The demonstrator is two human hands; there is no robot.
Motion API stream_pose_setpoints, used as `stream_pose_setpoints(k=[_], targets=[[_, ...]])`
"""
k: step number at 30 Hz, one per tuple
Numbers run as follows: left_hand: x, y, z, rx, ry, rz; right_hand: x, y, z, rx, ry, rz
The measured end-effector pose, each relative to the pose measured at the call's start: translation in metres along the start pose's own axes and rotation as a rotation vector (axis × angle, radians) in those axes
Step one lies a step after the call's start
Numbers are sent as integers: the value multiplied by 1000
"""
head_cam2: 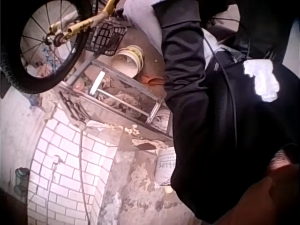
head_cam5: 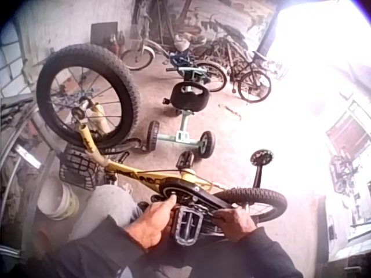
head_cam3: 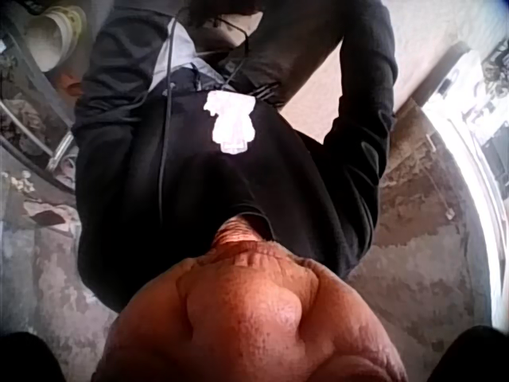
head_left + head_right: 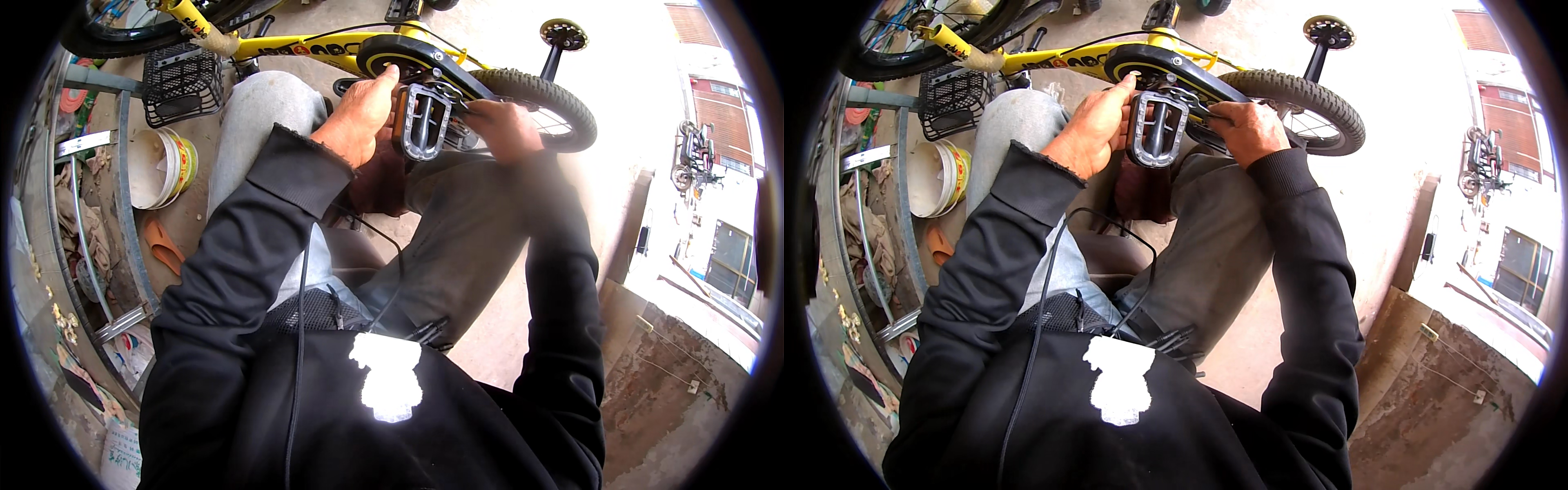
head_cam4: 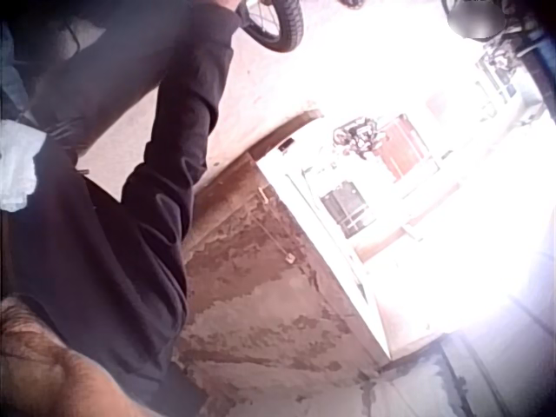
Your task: The person is repairing a yellow bicycle by removing a pedal from the crank arm using a wrench. They loosen the bolt, remove the pedal, and then reattach it, tightening the bolt to secure it in place.
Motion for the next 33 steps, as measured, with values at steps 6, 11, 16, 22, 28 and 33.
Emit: stream_pose_setpoints(k=[6,11,16,22,28,33], targets=[[-7,-5,-1,71,53,55,-4,0,-3,9,-20,-33],[-28,-29,8,142,53,71,-9,3,-8,13,-19,-6],[-31,-45,-4,361,-15,89,-9,5,-8,21,-28,-23],[-51,-76,24,357,-487,-189,-17,0,-8,21,-67,16],[-48,-74,12,97,-548,-346,-18,-1,-9,41,-63,38],[-57,-78,7,612,-503,-94,-22,-2,-11,45,-72,72]])
Point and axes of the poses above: each hand's wrist, its own x-axis away from the middle knuckle, its own z-axis out of the back of the hand, y = z × x, the point moved 1 cm from there along -x, towards the middle knuckle, and after that the axes turned 15 degrees about -y, right-handed, at the moved point
